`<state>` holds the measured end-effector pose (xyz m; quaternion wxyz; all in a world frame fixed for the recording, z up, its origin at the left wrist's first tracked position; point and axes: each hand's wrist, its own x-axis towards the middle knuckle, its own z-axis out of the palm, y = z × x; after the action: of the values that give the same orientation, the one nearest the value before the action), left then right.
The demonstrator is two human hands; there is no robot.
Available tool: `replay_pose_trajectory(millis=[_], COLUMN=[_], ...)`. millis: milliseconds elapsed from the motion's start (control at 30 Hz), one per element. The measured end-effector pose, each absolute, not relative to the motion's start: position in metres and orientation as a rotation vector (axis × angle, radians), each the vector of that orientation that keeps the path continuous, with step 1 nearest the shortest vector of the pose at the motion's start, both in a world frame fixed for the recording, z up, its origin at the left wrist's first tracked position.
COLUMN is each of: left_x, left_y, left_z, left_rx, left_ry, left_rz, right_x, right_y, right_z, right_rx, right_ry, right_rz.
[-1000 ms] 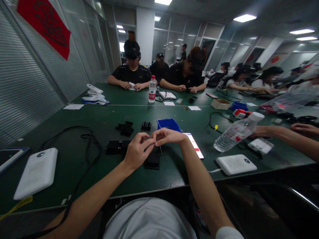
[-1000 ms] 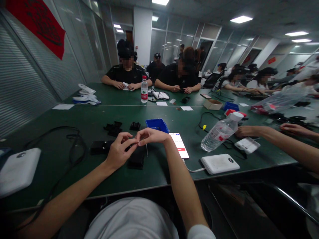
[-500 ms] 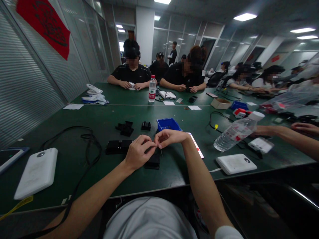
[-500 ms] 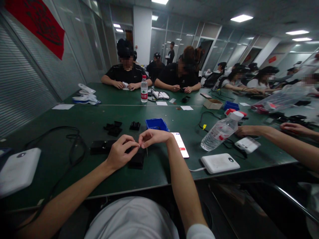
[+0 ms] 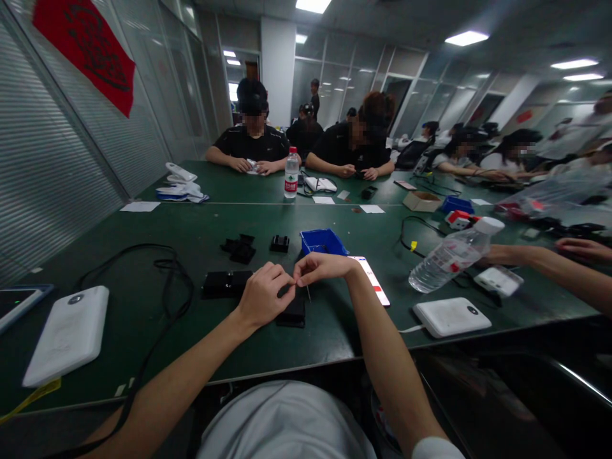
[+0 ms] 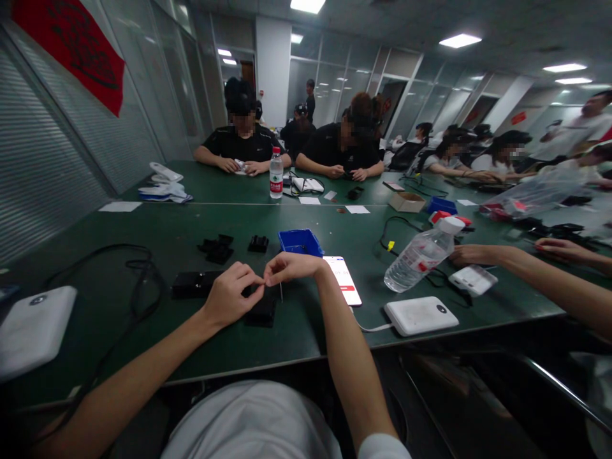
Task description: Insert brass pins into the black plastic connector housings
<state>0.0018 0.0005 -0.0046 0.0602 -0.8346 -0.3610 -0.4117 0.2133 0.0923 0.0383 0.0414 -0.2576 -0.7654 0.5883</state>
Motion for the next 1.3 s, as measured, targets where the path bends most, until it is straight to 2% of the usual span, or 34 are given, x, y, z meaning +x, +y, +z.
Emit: replay_pose_trajectory(millis=[700, 1133, 1300], left_x=[0.003, 0.002, 0.001], left_y=[-0.003, -0.012, -0.009], left_z=[-0.001, 0.005, 0.006], left_rx=[-2.594, -2.899, -2.631], left_ry=[-1.072, -0.938, -1.056], left_rz=[-1.389, -1.317, -1.358], right_x=[0.216, 0.213, 0.211], right_y=[0.088, 0.077, 0.077], right_z=[0.044, 0.049, 0.048], right_rx=[-0.736, -1.075, -1.103], right_ry=[-2.328, -2.447, -2.487], right_rz=[1.854, 2.011, 2.016])
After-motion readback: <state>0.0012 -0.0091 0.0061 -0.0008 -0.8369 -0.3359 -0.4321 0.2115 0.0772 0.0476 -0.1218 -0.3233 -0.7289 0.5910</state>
